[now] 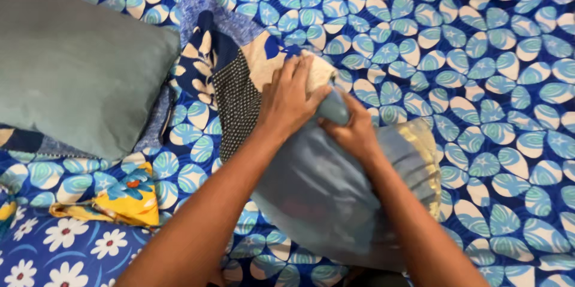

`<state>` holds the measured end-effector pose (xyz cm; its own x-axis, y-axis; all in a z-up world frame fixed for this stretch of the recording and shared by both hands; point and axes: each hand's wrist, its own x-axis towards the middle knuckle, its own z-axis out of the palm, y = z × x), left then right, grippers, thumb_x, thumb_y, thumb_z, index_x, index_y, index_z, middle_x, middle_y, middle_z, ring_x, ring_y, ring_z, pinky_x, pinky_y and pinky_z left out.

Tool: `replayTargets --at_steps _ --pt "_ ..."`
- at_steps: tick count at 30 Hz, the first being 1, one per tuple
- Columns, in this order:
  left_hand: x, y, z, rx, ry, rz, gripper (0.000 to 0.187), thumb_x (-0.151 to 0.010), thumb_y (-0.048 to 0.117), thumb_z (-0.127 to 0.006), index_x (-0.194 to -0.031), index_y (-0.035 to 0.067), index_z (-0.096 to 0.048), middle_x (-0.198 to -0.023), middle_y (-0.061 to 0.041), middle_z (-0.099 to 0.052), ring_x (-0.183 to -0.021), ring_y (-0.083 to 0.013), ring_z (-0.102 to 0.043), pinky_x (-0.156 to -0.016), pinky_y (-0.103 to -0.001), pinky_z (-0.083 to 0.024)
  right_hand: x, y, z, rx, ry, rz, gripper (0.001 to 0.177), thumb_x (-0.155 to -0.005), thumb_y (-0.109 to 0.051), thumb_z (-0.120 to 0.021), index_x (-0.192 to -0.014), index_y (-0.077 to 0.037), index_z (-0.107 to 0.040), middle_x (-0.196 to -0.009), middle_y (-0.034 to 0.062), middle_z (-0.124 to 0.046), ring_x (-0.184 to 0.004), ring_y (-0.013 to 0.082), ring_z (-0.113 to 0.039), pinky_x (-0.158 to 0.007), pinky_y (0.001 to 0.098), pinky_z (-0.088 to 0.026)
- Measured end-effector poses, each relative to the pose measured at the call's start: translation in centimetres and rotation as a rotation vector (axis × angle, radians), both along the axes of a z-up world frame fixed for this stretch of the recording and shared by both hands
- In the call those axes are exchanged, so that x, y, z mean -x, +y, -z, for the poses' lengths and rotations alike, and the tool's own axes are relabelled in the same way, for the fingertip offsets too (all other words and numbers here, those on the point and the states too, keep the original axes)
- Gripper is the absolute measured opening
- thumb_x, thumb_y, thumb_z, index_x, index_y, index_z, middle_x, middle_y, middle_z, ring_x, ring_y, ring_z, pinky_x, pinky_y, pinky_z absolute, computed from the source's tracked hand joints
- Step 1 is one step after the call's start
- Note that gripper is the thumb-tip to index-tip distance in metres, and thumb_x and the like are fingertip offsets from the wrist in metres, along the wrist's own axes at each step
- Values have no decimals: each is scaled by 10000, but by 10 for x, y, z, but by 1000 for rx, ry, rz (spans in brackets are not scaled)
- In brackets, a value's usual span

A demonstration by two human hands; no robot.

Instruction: The person puts a pillow inside a pillowcase by turning the case inside out, pulling it over the pillow, and smoothing the surface.

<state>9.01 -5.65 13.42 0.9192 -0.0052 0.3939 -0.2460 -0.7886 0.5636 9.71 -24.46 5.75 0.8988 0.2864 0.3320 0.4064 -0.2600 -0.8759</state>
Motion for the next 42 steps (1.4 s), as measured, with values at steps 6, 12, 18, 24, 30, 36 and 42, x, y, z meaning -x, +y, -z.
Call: replayTargets --at_steps 6,12,18,24,30,36,42 --pt "-40 -15 -33 -374 301 -4 353 -827 369 -760 -1066 109 -759 -1202 -134 -615 -1171 -361 -584 -901 -540 -512 31 18 -17 360 -42 85 656 -737 -189 -848 -1339 -22 -647 -1025 215 -664 -971 351 -658 -875 427 -522" --pt "-3 -71 11 -676 -237 333 111 -942 131 -680 -921 44 -745 -1093 -114 -645 -938 -295 -631 -671 -431 -538 41 61 -29 601 -22 418 323 -966 -150 -640 -1258 -13 -657 -1270 160 -665 -1264 380 -589 -1067 453 -465" --pt "76 -56 34 -137 -327 295 301 -863 146 -688 -1162 119 -707 -1118 -64 -659 -1099 -291 -621 -906 -476 -474 26 52 -20 661 143 630 381 -978 -239 -621 -1302 -39 -617 -1325 150 -641 -1305 356 -571 -1092 449 -449" --pt "126 14 80 134 -19 -339 390 -911 119 -666 -1278 11 -592 -1218 -214 -602 -1136 -424 -573 -998 -493 -451 -18 18 -11 407 101 536 536 -911 -343 -644 -1360 -59 -572 -1378 154 -620 -1321 339 -569 -1095 440 -449" --pt "150 38 140 595 174 -405 583 -783 -42 -631 -1342 6 -475 -1281 -215 -512 -1134 -317 -604 -923 -389 -537 -36 4 -4 250 258 347 697 -844 -448 -667 -1418 -78 -526 -1432 159 -599 -1336 323 -568 -1097 431 -449" --pt "164 44 184 1101 225 -326 508 -857 36 -693 -1289 62 -426 -1136 -85 -714 -1040 -168 -707 -899 -275 -534 -13 -36 -30 304 570 -29 859 -777 -552 -690 -1476 -98 -481 -1486 164 -578 -1352 306 -566 -1100 423 -449" --pt "154 34 210 952 297 -501 170 -920 153 -706 -1019 24 -656 -793 -42 -694 -683 -115 -588 -632 -272 -472 77 -8 -66 961 126 27 1217 -587 -697 -874 -1540 -164 -337 -1571 318 -218 -1415 538 -249 -1097 625 -306"
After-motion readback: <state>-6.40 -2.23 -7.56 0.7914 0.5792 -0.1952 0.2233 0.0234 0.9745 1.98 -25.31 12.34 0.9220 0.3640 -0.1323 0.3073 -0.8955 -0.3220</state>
